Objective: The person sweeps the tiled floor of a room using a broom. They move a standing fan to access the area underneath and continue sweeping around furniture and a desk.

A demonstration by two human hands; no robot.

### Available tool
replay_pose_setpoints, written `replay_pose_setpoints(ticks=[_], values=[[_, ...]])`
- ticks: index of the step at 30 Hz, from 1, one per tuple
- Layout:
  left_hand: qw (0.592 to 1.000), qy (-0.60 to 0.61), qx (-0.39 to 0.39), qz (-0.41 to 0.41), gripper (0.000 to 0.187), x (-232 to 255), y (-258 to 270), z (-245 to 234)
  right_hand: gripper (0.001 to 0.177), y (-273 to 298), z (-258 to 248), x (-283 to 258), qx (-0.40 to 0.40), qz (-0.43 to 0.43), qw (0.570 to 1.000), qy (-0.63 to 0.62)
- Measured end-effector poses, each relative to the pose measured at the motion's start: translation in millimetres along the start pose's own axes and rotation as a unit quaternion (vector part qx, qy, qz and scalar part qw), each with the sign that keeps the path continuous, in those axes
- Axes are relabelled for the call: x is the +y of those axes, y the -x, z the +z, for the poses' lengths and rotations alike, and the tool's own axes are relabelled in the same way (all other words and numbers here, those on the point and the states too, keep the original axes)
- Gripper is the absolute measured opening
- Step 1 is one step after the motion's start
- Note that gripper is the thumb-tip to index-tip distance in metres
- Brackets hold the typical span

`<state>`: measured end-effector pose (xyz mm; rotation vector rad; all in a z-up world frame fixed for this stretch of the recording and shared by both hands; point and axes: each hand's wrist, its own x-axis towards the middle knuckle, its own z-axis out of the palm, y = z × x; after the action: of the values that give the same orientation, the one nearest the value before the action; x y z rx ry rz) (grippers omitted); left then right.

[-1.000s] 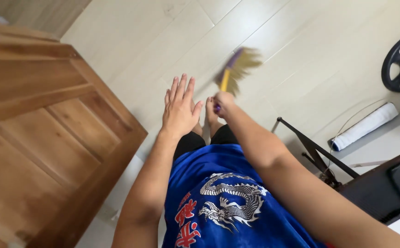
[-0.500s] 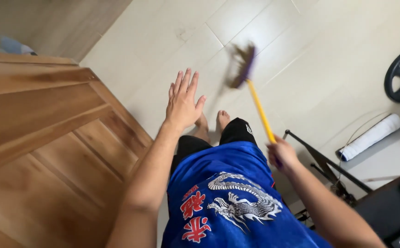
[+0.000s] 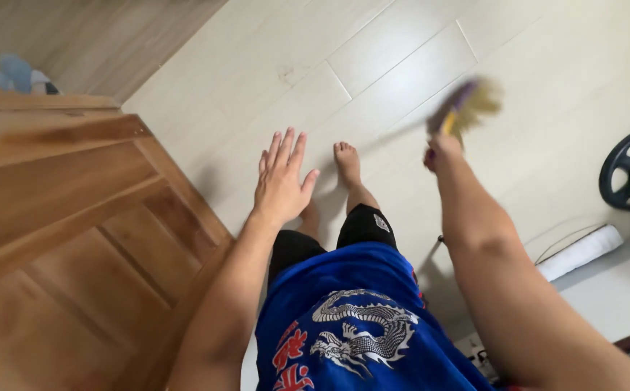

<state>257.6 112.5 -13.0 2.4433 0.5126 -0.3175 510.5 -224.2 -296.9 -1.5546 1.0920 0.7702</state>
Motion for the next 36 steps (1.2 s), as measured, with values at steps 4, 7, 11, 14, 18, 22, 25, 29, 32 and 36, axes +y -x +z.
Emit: replay_pose_setpoints(ticks=[4, 7, 11, 14, 18, 22, 25, 29, 32, 36], values=[[0.999, 0.019, 0.010, -0.024, 0.075, 14.3, -23.8, 4.1, 0.020, 12.1, 97.4, -61.0, -0.043, -0.018, 0.971, 0.234], [0.999, 0.029, 0.013, -0.034, 0.075, 25.1, -38.8, 7.5, 0.014, 44.1, 129.1, -81.9, -0.081, -0.027, 0.953, 0.291], [0.999, 0.032, 0.017, -0.028, 0.074, 31.5, -53.2, 11.0, 0.009, 86.4, 133.3, -79.2, -0.138, -0.086, 0.886, 0.434], [0.999, 0.032, 0.024, -0.024, 0.074, 37.4, -66.7, 7.2, 0.015, 118.1, 111.3, -67.7, -0.211, -0.098, 0.880, 0.413], [0.999, 0.033, 0.028, -0.030, 0.074, 34.8, -70.7, 1.9, 0.059, 166.1, 61.6, -65.8, -0.241, -0.029, 0.904, 0.352], [0.997, 0.034, 0.041, -0.051, 0.075, 22.1, -70.5, -10.4, 0.070, 205.1, -13.8, -78.2, -0.213, -0.017, 0.935, 0.282], [0.995, 0.035, 0.050, -0.074, 0.074, 9.1, -69.5, -17.8, 0.074, 200.8, -48.5, -102.9, -0.153, -0.058, 0.951, 0.261], [0.992, 0.038, 0.058, -0.102, 0.073, 2.2, -71.2, -21.4, 0.047, 141.0, -18.7, -151.0, -0.086, -0.204, 0.892, 0.394], [0.991, 0.035, 0.060, -0.118, 0.073, -2.0, -73.5, -21.4, 0.013, 56.4, 65.3, -195.4, -0.090, -0.221, 0.886, 0.397], [0.990, 0.027, 0.065, -0.125, 0.074, -5.7, -75.7, -22.9, 0.008, -39.8, 183.8, -202.7, -0.111, -0.125, 0.922, 0.350]])
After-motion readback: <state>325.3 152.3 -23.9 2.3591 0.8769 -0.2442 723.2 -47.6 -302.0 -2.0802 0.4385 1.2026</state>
